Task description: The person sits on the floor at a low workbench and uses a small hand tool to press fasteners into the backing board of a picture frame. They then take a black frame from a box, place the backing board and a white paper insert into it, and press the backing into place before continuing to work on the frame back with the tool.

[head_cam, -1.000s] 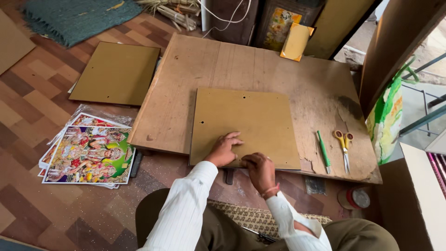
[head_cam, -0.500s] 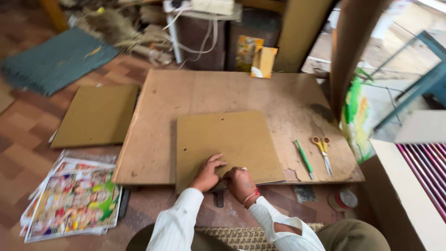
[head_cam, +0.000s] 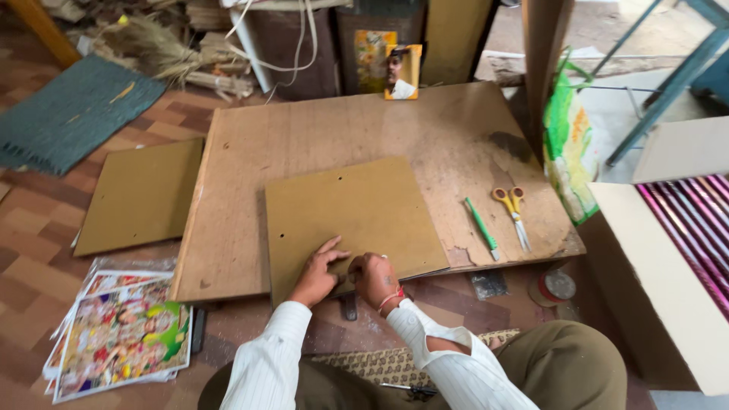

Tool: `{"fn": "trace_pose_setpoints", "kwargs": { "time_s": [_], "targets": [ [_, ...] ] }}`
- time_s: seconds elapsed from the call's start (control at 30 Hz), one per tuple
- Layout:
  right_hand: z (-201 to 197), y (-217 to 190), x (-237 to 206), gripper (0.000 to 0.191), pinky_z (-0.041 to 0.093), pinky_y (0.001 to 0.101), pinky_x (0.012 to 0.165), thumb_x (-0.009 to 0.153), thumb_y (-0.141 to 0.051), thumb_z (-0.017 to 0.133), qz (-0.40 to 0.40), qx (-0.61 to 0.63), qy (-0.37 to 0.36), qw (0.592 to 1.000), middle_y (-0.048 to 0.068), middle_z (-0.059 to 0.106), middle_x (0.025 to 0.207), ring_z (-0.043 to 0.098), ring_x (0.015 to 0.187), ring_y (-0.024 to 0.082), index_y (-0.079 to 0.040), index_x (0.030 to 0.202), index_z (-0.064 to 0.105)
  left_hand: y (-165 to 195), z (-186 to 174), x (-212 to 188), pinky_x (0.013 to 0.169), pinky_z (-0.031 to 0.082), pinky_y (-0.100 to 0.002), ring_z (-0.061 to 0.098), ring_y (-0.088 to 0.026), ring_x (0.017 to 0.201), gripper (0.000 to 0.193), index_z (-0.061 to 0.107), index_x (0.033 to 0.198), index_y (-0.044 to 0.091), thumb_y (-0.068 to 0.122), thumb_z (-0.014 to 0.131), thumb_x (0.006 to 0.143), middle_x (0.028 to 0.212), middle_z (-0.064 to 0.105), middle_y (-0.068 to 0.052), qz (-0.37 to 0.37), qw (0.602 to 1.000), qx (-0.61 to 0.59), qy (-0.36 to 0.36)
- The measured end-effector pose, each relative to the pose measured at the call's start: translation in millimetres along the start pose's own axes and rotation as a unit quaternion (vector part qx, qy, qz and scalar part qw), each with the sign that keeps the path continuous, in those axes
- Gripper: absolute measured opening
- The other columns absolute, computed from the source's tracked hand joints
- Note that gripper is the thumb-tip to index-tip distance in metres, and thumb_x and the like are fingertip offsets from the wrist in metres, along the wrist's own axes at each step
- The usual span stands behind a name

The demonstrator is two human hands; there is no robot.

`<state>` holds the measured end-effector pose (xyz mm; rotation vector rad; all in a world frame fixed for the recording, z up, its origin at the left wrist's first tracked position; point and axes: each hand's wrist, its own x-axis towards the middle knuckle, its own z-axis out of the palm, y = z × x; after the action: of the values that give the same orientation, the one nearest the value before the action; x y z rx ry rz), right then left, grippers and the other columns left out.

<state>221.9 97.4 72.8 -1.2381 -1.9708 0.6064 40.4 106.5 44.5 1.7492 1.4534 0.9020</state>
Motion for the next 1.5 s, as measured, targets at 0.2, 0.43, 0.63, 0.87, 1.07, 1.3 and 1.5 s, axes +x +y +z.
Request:
{"fn": "trace_pose_setpoints", "kwargs": {
  "time_s": [0.2, 0.43, 0.63, 0.87, 1.07, 1.3, 1.5],
  "targets": [
    [-6.2, 21.4, 1.8, 0.016, 0.059, 0.0348, 0.071, 0.086, -0.006, 0.072, 0.116, 0.172, -0.035, 0.978, 0.012, 0.080, 0.089, 0.074, 0.079, 0.019, -0.003, 0.100, 0.079, -15.0, 1.2, -5.8, 0.115, 0.042, -0.036, 0.049, -0.031, 0.143, 0.043, 0.074, 0.107, 0.003, -0.008, 0.071, 0.065, 0.154, 0.052, -0.012, 0.014, 1.000, -0.007, 0.026],
    [-56.0, 22.6, -110.3, 0.009, 0.060, 0.0386, 0.067, 0.083, -0.017, 0.072, 0.065, -0.041, -0.210, 0.975, 0.011, 0.080, 0.083, 0.077, 0.071, 0.027, -0.012, 0.082, 0.080, -11.4, -1.3, -8.4, 0.114, 0.044, -0.038, 0.053, -0.030, 0.140, 0.020, 0.077, 0.092, 0.004, 0.004, 0.080, 0.072, 0.156, 0.052, -0.013, 0.011, 0.998, -0.052, 0.021],
    [-52.0, 15.7, -187.9, 0.028, 0.059, 0.0439, 0.080, 0.080, -0.023, 0.073, 0.101, -0.257, -0.398, 0.875, 0.015, 0.070, 0.105, 0.072, 0.094, 0.035, -0.010, 0.105, 0.069, -6.6, 0.3, -7.9, 0.110, 0.046, -0.038, 0.055, -0.031, 0.137, 0.016, 0.074, 0.077, 0.004, 0.004, 0.084, 0.064, 0.152, 0.054, -0.015, 0.014, 0.998, -0.050, 0.039],
    [-49.2, 23.1, -188.2, 0.025, 0.058, 0.0436, 0.080, 0.082, -0.026, 0.072, 0.102, -0.273, -0.372, 0.881, 0.014, 0.072, 0.099, 0.072, 0.092, 0.034, -0.009, 0.100, 0.069, -4.7, 4.3, -8.5, 0.109, 0.047, -0.039, 0.056, -0.032, 0.133, 0.013, 0.071, 0.068, 0.004, 0.000, 0.082, 0.062, 0.150, 0.057, -0.013, -0.004, 0.998, -0.016, 0.067],
    [-68.3, 13.3, -162.1, 0.021, 0.053, 0.0338, 0.059, 0.089, -0.005, 0.072, 0.284, 0.179, -0.136, 0.932, 0.017, 0.070, 0.079, 0.065, 0.068, 0.021, -0.001, 0.109, 0.075, -11.1, 2.1, -7.0, 0.110, 0.047, -0.039, 0.057, -0.031, 0.135, 0.011, 0.073, 0.073, 0.006, 0.004, 0.082, 0.067, 0.152, 0.055, -0.013, 0.019, 0.998, -0.043, 0.045],
    [-92.6, -20.5, -89.2, 0.025, 0.060, 0.0263, 0.085, 0.086, 0.006, 0.073, 0.153, 0.251, 0.004, 0.956, 0.009, 0.077, 0.106, 0.073, 0.095, 0.014, 0.003, 0.110, 0.072, -13.1, 8.2, -7.8, 0.108, 0.047, -0.039, 0.057, -0.033, 0.130, 0.014, 0.073, 0.069, 0.006, 0.003, 0.085, 0.062, 0.150, 0.058, -0.009, 0.007, 0.997, 0.006, 0.074],
    [-80.8, -50.7, -42.3, 0.022, 0.057, 0.0279, 0.088, 0.096, 0.004, 0.068, 0.062, 0.228, 0.017, 0.972, 0.011, 0.076, 0.111, 0.071, 0.100, 0.015, 0.003, 0.118, 0.068, -17.1, 7.3, -5.9, 0.107, 0.048, -0.038, 0.057, -0.032, 0.131, 0.015, 0.073, 0.069, 0.006, 0.003, 0.085, 0.062, 0.149, 0.058, -0.010, 0.029, 0.997, -0.002, 0.074]
  ]
}}
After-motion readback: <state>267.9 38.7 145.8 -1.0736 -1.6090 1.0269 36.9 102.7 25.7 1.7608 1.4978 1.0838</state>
